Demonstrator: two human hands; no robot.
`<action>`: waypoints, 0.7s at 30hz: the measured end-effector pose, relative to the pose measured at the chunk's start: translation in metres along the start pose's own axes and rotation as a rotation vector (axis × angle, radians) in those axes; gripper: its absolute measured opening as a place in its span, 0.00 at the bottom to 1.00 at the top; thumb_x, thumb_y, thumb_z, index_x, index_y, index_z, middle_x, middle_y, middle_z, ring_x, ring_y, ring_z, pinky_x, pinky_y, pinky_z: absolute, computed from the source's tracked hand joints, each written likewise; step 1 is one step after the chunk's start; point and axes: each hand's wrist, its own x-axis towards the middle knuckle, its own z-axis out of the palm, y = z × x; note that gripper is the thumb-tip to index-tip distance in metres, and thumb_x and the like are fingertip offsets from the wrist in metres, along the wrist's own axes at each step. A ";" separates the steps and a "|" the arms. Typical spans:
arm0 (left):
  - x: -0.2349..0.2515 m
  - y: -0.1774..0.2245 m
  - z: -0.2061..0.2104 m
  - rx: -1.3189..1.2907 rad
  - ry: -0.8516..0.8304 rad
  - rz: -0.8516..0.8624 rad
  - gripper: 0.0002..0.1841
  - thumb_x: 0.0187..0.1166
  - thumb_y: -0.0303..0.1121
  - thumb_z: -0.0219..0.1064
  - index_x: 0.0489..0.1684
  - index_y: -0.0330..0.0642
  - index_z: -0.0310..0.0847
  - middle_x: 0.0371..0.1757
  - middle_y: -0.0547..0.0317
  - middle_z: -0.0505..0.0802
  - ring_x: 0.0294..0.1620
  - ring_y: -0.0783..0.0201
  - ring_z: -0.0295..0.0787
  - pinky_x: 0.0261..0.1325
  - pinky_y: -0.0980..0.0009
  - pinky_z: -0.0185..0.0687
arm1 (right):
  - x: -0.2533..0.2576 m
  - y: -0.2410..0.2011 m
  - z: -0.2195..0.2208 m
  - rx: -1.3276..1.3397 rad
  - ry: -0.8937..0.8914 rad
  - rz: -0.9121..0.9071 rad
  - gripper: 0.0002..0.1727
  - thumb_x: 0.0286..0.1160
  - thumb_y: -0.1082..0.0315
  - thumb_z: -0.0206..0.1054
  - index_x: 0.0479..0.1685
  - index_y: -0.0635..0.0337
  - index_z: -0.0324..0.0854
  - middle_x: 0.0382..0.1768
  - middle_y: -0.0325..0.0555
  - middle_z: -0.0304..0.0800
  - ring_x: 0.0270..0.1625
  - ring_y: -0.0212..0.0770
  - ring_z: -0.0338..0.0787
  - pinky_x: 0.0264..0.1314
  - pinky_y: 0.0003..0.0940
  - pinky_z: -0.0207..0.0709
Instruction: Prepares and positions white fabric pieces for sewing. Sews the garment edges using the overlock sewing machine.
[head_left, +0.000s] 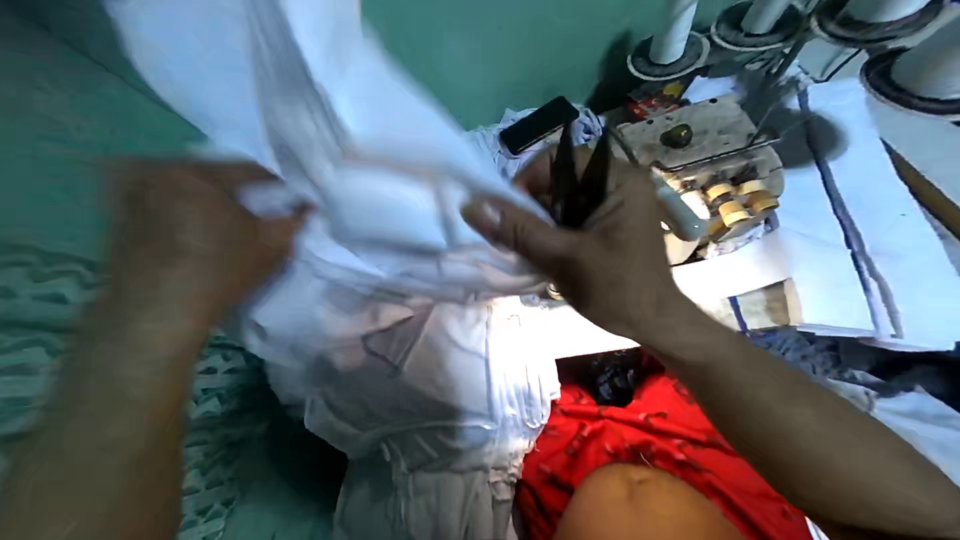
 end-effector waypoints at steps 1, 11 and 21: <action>-0.008 0.013 0.017 0.021 -0.151 -0.033 0.15 0.77 0.37 0.75 0.43 0.28 0.89 0.41 0.21 0.90 0.48 0.18 0.86 0.48 0.16 0.72 | -0.013 0.022 -0.007 -0.248 -0.019 -0.006 0.11 0.73 0.65 0.76 0.47 0.58 0.83 0.18 0.37 0.78 0.15 0.33 0.75 0.13 0.31 0.71; 0.041 0.064 0.078 -0.731 0.483 0.158 0.16 0.86 0.28 0.49 0.60 0.28 0.78 0.56 0.56 0.89 0.54 0.72 0.86 0.60 0.71 0.81 | -0.119 0.057 -0.011 0.547 -0.310 0.368 0.10 0.89 0.66 0.60 0.45 0.61 0.85 0.29 0.30 0.85 0.27 0.17 0.79 0.30 0.15 0.74; 0.052 0.220 0.269 -0.438 -0.034 0.415 0.20 0.75 0.39 0.67 0.57 0.29 0.85 0.62 0.33 0.90 0.72 0.37 0.82 0.78 0.43 0.70 | -0.206 0.129 -0.115 0.036 0.243 0.934 0.06 0.79 0.64 0.66 0.37 0.55 0.84 0.22 0.30 0.83 0.20 0.24 0.81 0.24 0.19 0.78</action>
